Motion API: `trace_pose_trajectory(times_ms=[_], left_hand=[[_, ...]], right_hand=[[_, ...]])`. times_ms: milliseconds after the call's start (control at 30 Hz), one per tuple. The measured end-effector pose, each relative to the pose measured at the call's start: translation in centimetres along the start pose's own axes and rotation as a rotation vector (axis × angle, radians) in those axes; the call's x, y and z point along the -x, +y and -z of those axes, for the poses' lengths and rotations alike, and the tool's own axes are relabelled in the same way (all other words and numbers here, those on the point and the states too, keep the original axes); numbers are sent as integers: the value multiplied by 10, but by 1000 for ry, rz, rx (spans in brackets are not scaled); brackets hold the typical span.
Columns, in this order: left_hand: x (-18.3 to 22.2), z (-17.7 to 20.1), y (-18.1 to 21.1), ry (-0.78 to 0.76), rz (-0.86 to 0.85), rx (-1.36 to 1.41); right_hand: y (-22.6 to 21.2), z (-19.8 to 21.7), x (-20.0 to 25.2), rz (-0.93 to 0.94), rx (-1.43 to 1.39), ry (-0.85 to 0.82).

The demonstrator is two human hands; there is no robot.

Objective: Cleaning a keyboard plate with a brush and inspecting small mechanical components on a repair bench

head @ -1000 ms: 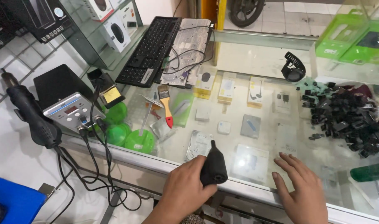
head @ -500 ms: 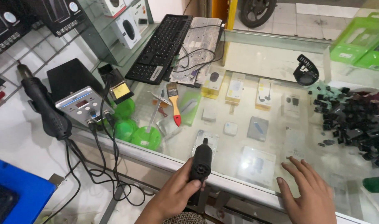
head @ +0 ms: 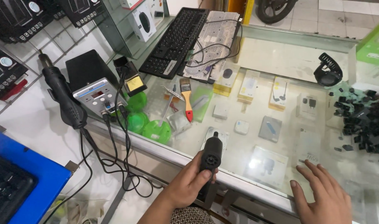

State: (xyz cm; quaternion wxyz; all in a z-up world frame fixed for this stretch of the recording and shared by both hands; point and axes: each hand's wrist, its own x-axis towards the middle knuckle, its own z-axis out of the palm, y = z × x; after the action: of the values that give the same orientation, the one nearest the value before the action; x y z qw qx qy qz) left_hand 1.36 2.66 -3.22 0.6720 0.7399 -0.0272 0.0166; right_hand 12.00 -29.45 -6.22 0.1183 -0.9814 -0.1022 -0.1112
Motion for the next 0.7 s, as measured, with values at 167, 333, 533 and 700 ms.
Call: trace_pose_trajectory(times_ms=[167,333,533,700], left_hand=[[-3,-2,8,-26,-16,-62],[-5,-3,7,-38,21,-25],[-15,-16,27,-215,-14,-204],[-25,-36,60,-571,29,-289]], right_hand=[[-3,1,1,-10,-7,-11],[-4,1,2,-12,-1,-5],[-1,-1,-4,-38,26,-58],[6,-11,-7,-11,108,-53]])
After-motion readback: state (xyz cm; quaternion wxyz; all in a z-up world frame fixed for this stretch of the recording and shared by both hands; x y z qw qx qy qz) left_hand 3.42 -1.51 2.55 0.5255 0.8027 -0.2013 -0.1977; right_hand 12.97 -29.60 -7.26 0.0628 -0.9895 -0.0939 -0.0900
